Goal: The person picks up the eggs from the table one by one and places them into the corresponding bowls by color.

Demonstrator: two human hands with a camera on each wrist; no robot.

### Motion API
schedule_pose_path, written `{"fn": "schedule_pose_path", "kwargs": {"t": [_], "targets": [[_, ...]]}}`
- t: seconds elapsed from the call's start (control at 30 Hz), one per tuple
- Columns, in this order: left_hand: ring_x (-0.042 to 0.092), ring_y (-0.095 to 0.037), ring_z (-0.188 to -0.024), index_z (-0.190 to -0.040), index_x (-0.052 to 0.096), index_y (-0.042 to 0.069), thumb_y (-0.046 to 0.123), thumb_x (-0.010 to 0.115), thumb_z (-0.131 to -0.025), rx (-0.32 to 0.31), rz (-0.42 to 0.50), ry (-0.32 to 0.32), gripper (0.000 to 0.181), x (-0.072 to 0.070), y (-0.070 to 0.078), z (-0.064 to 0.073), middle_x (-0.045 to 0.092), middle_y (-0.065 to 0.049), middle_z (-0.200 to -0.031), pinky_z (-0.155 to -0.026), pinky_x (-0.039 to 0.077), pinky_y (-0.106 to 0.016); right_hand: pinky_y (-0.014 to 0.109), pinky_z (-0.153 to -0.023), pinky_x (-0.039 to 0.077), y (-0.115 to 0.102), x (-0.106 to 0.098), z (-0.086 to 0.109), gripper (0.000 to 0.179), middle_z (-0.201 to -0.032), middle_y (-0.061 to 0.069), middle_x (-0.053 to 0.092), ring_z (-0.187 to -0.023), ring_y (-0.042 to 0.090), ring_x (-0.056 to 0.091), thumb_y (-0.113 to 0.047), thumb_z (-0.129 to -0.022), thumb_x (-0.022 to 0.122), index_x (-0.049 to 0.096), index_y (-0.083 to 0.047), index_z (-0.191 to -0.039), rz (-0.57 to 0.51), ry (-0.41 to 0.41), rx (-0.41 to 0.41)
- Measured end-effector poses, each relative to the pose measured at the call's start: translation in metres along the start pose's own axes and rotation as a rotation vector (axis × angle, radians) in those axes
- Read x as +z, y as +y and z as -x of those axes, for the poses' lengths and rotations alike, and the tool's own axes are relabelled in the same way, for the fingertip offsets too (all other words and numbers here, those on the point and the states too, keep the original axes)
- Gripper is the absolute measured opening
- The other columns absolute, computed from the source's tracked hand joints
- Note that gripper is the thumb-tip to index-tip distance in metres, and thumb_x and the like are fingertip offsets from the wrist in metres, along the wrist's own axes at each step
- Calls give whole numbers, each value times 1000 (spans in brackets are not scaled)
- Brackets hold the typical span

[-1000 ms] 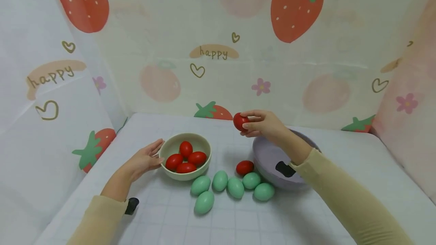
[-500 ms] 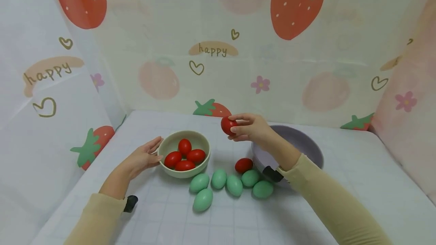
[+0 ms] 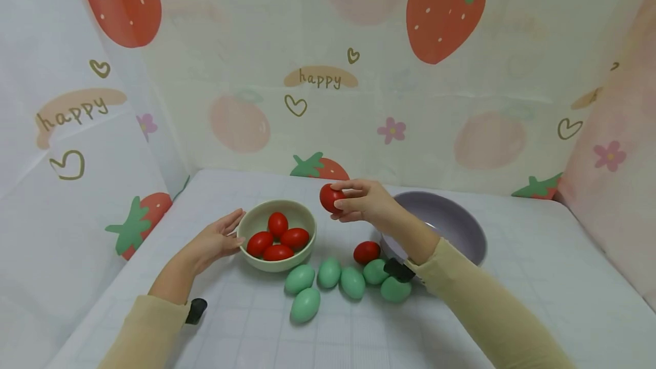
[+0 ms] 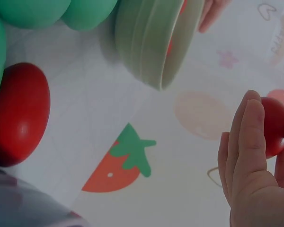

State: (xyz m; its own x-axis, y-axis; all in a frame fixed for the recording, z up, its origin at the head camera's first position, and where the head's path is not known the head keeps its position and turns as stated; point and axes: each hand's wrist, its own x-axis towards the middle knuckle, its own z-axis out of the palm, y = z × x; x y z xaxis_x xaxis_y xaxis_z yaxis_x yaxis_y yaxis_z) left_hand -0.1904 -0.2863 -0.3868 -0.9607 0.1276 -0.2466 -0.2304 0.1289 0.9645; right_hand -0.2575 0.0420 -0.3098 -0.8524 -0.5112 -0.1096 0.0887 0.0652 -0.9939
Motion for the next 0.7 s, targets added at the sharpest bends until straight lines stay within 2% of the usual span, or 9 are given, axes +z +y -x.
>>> {"fn": "schedule_pose_path", "kwargs": {"t": [0.2, 0.4, 0.7], "targets": [[15, -38, -145, -156, 5, 9, -2, 51, -96, -4, -19, 15, 76, -1, 2, -1, 8, -13, -161, -103, 38, -41, 38, -80, 57, 1, 8, -4, 39, -113, 20, 63, -80, 26, 71, 2, -92, 63, 57, 3, -130, 11, -13, 4], [15, -37, -145, -156, 5, 8, -2, 51, -97, -13, 1, 13, 76, -1, 0, -2, 8, -13, -161, -102, 38, -41, 38, -79, 57, 6, 16, -5, 37, -111, 18, 62, -80, 26, 71, 3, -92, 62, 57, 4, -129, -9, -21, 21], [14, -37, -145, -156, 5, 7, -4, 50, -96, -8, 8, 12, 76, -1, -1, -2, 7, -13, -161, -102, 37, -42, 37, -78, 58, 10, 26, -8, 37, -116, 18, 62, -80, 27, 70, 1, -91, 63, 60, 1, -128, -8, -38, 34]]}}
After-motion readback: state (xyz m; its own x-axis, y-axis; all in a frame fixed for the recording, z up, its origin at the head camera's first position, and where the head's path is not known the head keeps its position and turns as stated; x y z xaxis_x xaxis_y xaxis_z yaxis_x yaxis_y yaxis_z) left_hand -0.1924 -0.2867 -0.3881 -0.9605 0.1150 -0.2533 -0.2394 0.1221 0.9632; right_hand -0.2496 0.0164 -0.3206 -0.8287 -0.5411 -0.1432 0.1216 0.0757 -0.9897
